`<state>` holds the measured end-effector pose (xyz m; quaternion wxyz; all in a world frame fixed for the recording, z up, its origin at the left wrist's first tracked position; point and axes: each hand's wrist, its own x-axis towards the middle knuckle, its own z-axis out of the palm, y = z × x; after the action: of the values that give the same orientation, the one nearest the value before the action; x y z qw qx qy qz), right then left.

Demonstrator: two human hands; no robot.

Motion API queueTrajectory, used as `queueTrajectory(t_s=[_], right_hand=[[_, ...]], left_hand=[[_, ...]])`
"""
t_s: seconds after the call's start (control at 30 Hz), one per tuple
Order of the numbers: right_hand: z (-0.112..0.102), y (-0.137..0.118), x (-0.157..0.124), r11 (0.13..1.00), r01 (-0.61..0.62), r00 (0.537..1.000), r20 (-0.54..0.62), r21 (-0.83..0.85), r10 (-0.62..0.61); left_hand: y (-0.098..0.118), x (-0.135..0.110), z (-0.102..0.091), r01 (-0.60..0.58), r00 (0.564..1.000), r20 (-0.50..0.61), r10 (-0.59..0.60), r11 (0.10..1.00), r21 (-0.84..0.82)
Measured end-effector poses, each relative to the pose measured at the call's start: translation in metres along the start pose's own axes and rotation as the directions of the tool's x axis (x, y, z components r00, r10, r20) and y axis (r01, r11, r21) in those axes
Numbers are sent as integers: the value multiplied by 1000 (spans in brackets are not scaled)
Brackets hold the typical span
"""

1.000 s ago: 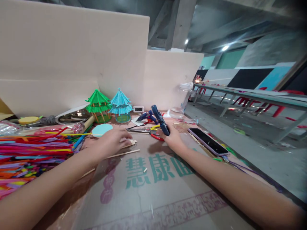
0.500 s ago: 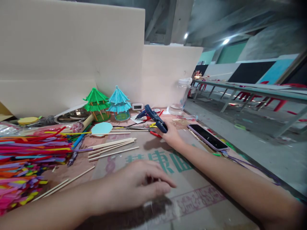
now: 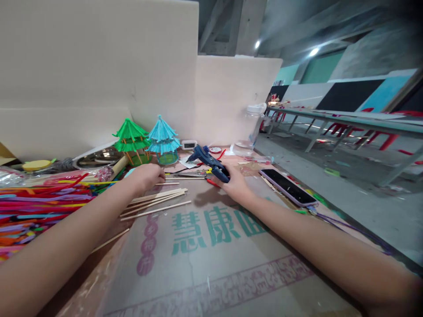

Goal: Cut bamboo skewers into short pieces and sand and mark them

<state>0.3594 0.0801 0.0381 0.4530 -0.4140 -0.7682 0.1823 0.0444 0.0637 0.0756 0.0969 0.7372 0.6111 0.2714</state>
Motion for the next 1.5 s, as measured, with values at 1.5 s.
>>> queueTrajectory(t_s=[1.5], right_hand=[[-15, -31, -12, 854, 456, 879, -26, -252, -477]], left_hand=[[97, -87, -7, -403, 915, -123, 385, 890, -211]])
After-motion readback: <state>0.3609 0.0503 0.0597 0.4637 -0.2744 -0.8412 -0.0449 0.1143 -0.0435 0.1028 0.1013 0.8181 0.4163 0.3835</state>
